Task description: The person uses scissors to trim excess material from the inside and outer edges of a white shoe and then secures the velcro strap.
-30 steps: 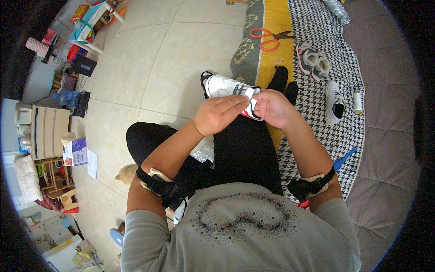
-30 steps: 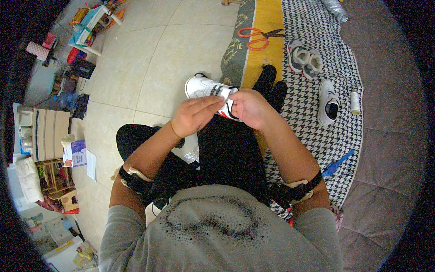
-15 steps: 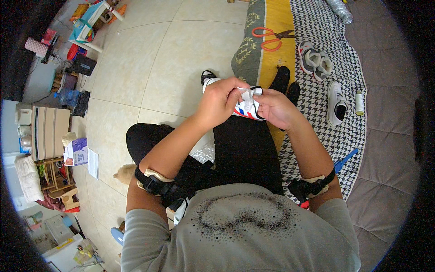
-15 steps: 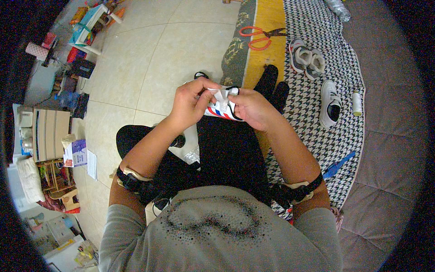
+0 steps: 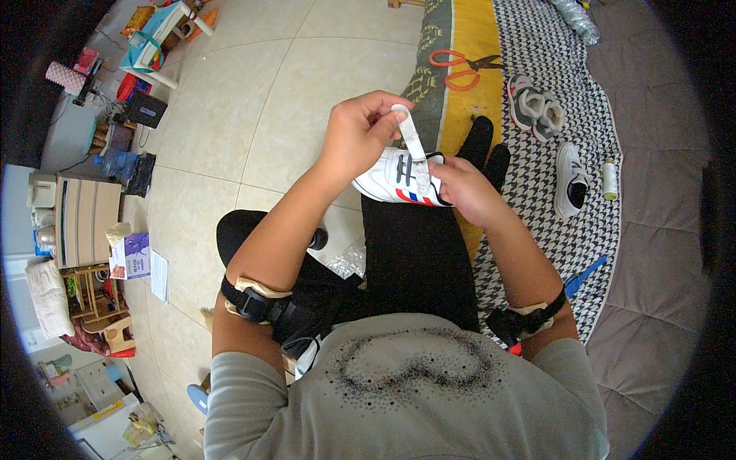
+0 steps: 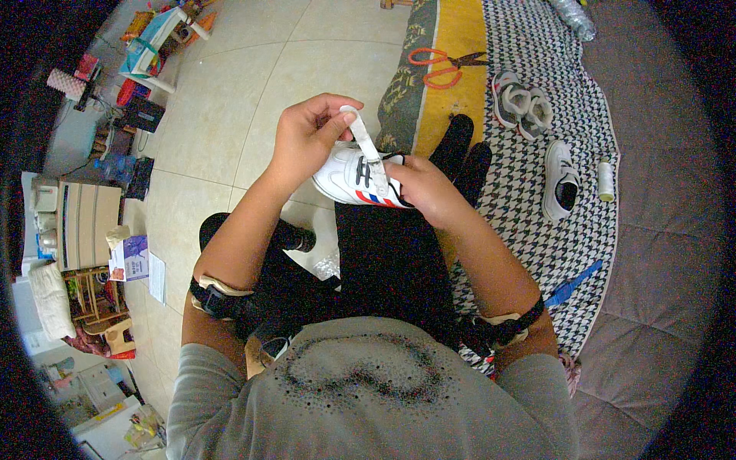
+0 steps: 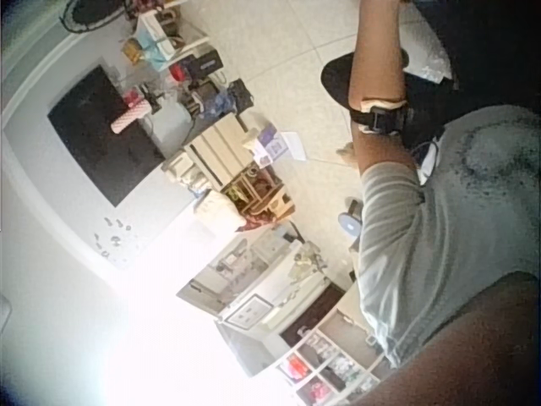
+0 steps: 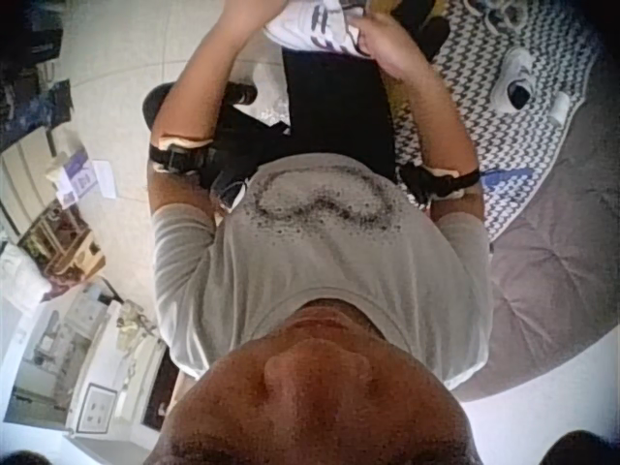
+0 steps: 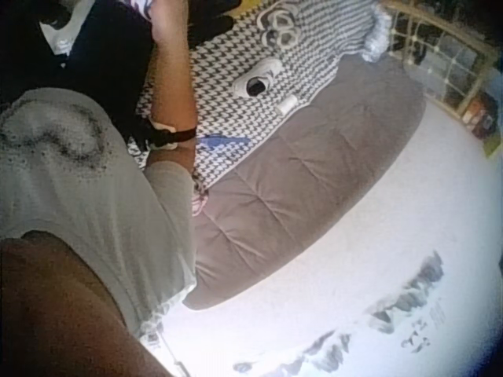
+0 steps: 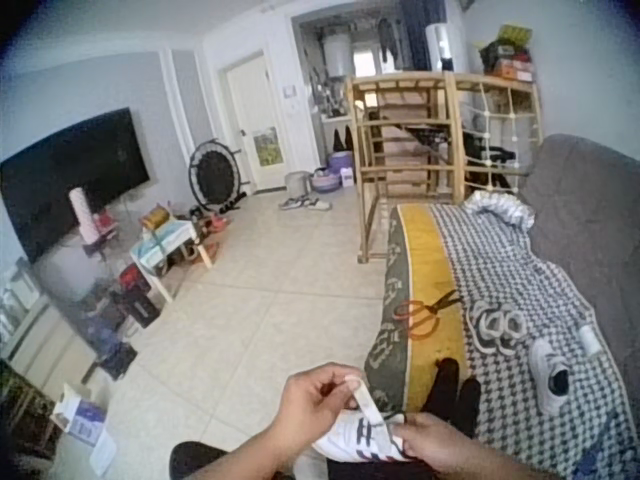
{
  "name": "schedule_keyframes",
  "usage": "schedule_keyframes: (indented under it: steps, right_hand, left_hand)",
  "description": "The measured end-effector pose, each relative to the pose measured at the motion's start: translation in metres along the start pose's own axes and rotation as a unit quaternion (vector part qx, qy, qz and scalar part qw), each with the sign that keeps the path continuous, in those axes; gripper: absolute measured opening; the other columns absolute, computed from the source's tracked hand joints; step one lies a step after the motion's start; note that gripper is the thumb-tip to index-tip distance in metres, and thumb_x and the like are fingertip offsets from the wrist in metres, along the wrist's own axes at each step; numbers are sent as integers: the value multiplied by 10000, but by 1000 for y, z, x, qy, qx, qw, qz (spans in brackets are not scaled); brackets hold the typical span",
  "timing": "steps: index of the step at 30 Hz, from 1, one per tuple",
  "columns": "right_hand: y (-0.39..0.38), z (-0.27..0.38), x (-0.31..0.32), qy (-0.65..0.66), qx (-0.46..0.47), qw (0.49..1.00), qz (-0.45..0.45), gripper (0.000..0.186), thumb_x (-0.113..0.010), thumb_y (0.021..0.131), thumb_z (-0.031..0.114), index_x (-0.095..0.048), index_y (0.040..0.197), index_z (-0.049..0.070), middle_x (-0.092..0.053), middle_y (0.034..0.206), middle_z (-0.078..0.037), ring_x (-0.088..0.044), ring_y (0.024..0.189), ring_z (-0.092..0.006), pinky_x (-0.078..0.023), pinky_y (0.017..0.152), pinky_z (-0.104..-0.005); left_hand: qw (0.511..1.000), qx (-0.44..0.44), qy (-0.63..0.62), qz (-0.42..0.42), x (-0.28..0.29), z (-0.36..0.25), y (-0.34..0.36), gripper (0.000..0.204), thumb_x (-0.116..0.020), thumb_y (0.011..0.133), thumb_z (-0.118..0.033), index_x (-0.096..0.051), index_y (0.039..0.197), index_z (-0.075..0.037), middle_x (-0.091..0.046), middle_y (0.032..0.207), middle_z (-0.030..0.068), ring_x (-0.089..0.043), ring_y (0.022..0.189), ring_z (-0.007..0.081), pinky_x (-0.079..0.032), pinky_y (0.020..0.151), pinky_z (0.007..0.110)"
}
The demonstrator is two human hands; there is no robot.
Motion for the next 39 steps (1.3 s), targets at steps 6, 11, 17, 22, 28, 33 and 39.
schedule_keyframes:
  steps: [6, 11, 17, 22, 28, 33, 39]
  right_hand:
    - [-23, 46, -1, -332, 183, 913, -153, 258, -491, 871, 220, -518, 827, -33, -554, 687, -175, -571, 681, -336, -432, 632, -380]
    - [-40, 64, -19, -292, 296, 890, -189, 313, -594, 806, 183, -472, 1020, -8, -547, 843, -178, -563, 739, -330, -439, 656, -382]
    - [-32, 66, -35, -381, 415, 814, -142, 315, -641, 768, 176, -521, 1021, 31, -553, 856, -158, -579, 754, -256, -447, 651, -336]
    - [-8, 44, -18, -284, 297, 907, -91, 162, -588, 825, 174, -579, 870, 19, -588, 661, -113, -572, 587, -188, -429, 554, -296]
    - [-1, 41, -17, -251, 224, 941, -16, 196, -536, 855, 204, -579, 821, 16, -550, 622, -58, -506, 579, -106, -405, 548, -273]
    - [1, 45, -26, -279, 212, 936, 42, 229, -518, 863, 220, -573, 777, 15, -535, 609, -54, -493, 575, -110, -391, 539, -274]
    - [-1, 50, -33, -306, 222, 922, 84, 246, -517, 863, 228, -565, 756, 12, -523, 597, -53, -473, 567, -114, -382, 532, -276]
  left_hand:
    - [995, 78, -62, -8, 9, 5, 6, 143, -575, 833, -46, -612, 968, -20, -618, 725, 38, -546, 611, 66, -453, 561, 195]
    - [983, 141, -118, -20, 13, 16, 3, 132, -576, 832, -74, -608, 955, -37, -616, 717, 37, -555, 599, 77, -453, 549, 199]
    - [974, 192, -123, -2, 12, 26, -1, 128, -542, 844, -72, -609, 948, -40, -611, 711, 31, -570, 608, 85, -462, 573, 210]
    - [968, 193, -137, 78, 8, 28, -7, 203, -526, 838, -49, -578, 1034, -40, -612, 829, 47, -575, 702, 94, -475, 661, 224]
    - [980, 52, -16, 192, 8, -5, -15, 514, -653, 683, 42, -518, 1165, -77, -566, 1050, 35, -551, 893, 144, -464, 782, 281]
    - [955, -109, 150, 234, -6, -35, -13, 548, -738, 600, -10, -565, 1112, -103, -574, 1057, 57, -546, 956, 203, -440, 824, 322]
    - [955, -56, 162, 241, -10, -14, -9, 244, -728, 655, -49, -647, 885, -46, -645, 822, 58, -596, 787, 169, -469, 724, 285]
Point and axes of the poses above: each hand's wrist, its own y-axis towards the middle knuckle, its own x-axis out of the back of the hand, z = x × y, the point moved 8 cm from there along y, towards the middle knuckle
